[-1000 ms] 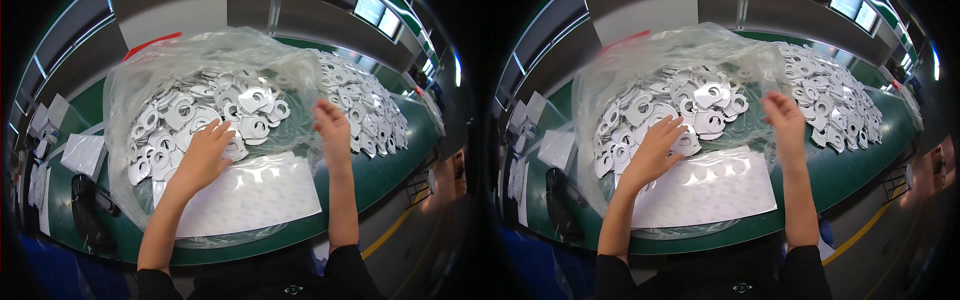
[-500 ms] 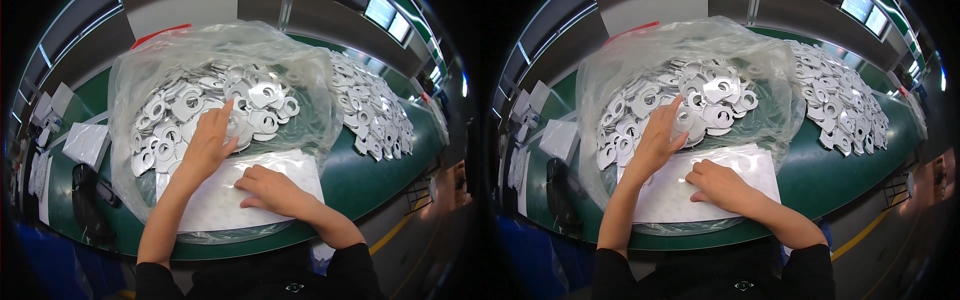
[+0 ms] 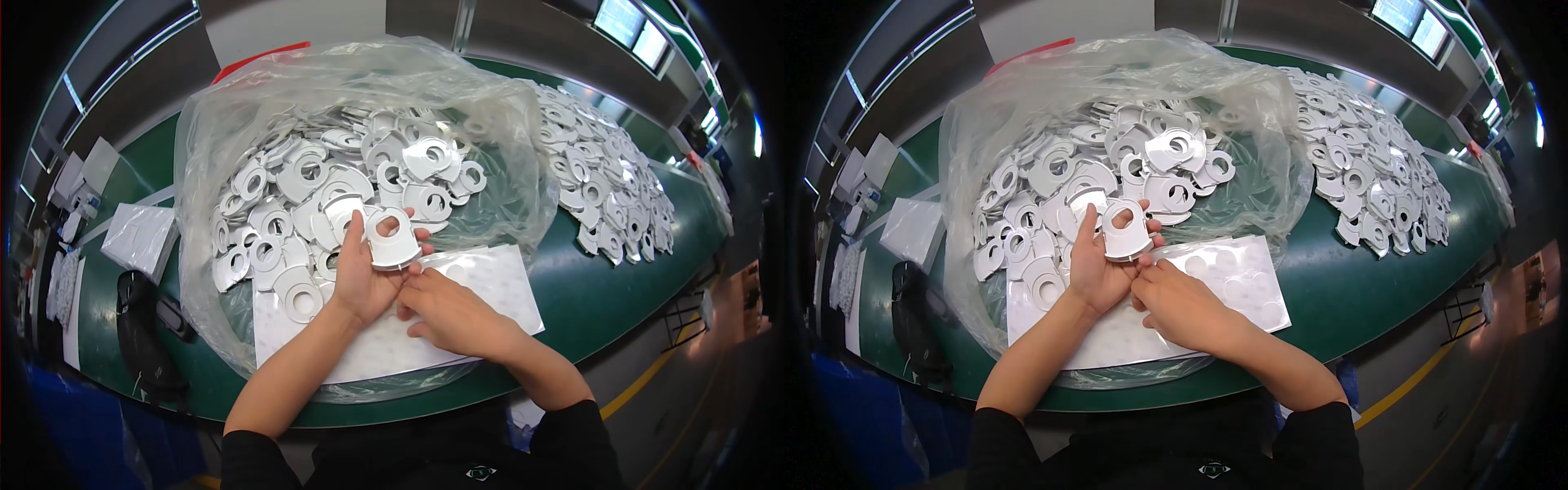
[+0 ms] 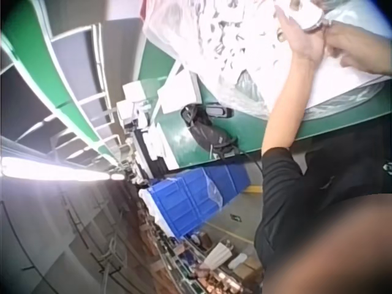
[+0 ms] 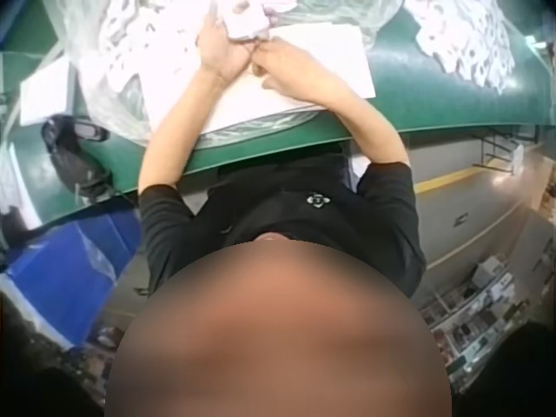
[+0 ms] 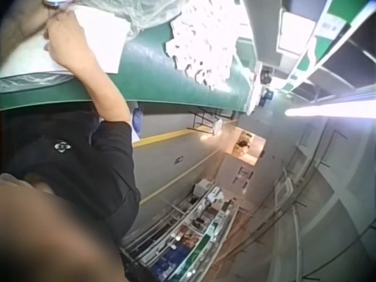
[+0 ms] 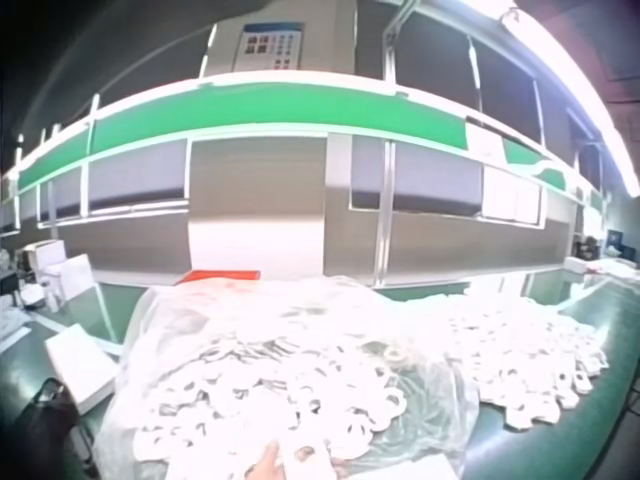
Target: Applying circular adhesive rings to white metal components on an assembly line.
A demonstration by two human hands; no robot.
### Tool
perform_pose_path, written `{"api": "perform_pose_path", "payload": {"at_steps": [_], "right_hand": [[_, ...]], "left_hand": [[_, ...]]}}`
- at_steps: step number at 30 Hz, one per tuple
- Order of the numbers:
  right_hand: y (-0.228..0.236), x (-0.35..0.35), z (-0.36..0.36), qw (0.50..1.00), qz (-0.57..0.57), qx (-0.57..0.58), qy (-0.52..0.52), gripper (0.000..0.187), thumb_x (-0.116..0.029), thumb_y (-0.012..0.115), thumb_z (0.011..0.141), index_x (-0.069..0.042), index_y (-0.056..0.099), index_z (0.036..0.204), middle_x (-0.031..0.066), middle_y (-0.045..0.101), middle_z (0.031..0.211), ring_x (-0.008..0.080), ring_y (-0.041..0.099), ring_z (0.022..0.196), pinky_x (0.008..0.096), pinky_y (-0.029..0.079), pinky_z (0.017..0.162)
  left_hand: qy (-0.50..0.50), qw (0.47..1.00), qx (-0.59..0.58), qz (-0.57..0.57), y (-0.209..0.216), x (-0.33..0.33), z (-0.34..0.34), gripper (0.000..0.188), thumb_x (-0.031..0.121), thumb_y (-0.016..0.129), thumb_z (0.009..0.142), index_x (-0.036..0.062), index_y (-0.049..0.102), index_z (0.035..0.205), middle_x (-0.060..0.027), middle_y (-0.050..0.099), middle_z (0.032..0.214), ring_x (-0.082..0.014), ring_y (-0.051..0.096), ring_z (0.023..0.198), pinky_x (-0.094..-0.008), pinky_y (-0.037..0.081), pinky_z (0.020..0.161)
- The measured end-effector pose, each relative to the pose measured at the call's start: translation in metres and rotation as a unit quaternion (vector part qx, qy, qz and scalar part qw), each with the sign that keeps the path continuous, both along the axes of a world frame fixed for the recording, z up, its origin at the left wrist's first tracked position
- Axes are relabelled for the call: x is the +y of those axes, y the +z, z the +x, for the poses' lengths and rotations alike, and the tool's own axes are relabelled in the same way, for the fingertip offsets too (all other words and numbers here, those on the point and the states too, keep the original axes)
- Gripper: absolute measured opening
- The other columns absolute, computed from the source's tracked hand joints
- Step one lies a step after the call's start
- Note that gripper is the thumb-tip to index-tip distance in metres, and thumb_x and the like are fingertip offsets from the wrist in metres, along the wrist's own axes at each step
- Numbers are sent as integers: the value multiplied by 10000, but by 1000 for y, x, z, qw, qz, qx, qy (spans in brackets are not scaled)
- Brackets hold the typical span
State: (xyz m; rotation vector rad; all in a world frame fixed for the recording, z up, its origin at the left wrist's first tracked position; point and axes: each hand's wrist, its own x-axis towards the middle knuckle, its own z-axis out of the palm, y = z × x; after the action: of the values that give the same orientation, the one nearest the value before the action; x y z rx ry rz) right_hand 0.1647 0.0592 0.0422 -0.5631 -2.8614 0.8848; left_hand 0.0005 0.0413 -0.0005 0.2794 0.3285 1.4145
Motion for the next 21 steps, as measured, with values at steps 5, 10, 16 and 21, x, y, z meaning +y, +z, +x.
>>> {"api": "perform_pose_path", "payload": {"at_steps": [5, 10, 16, 21], "right_hand": [[2, 0, 4, 993, 48, 107, 26, 227, -36, 714, 676, -50, 567, 848, 88, 567, 892, 284, 545, 928, 377, 471, 756], [17, 7, 7, 988, 2, 141, 55, 178, -55, 682, 719, -59, 564, 852, 55, 567, 782, 241, 579, 756, 340, 477, 670], [21, 20, 11, 842, -310, 425, -123, 142, 8, 669, 794, -29, 543, 850, 26, 612, 786, 83, 584, 729, 220, 464, 640], [1, 34, -2, 801, -313, 445, -249, 135, -20, 648, 822, -13, 519, 858, 59, 598, 771, 87, 576, 644, 205, 483, 556]], "left_hand": [[0, 999, 40, -1, -2, 2, 0, 620, 526, 163, 974, 59, 430, 1280, -137, 565, 1010, -243, 544, 915, -339, 440, 687], [-11, 996, 83, -8, 2, 2, 3, 621, 521, 171, 975, 56, 424, 1298, -149, 567, 1078, -251, 550, 985, -354, 461, 741], [3, 988, 144, -48, 7, 0, 12, 629, 519, 143, 978, 60, 460, 1268, -140, 599, 1083, -251, 582, 972, -329, 460, 744], [-15, 977, 207, -38, 6, -2, 12, 643, 537, 139, 971, 52, 485, 1213, -150, 606, 1026, -234, 601, 871, -307, 455, 651]]}}
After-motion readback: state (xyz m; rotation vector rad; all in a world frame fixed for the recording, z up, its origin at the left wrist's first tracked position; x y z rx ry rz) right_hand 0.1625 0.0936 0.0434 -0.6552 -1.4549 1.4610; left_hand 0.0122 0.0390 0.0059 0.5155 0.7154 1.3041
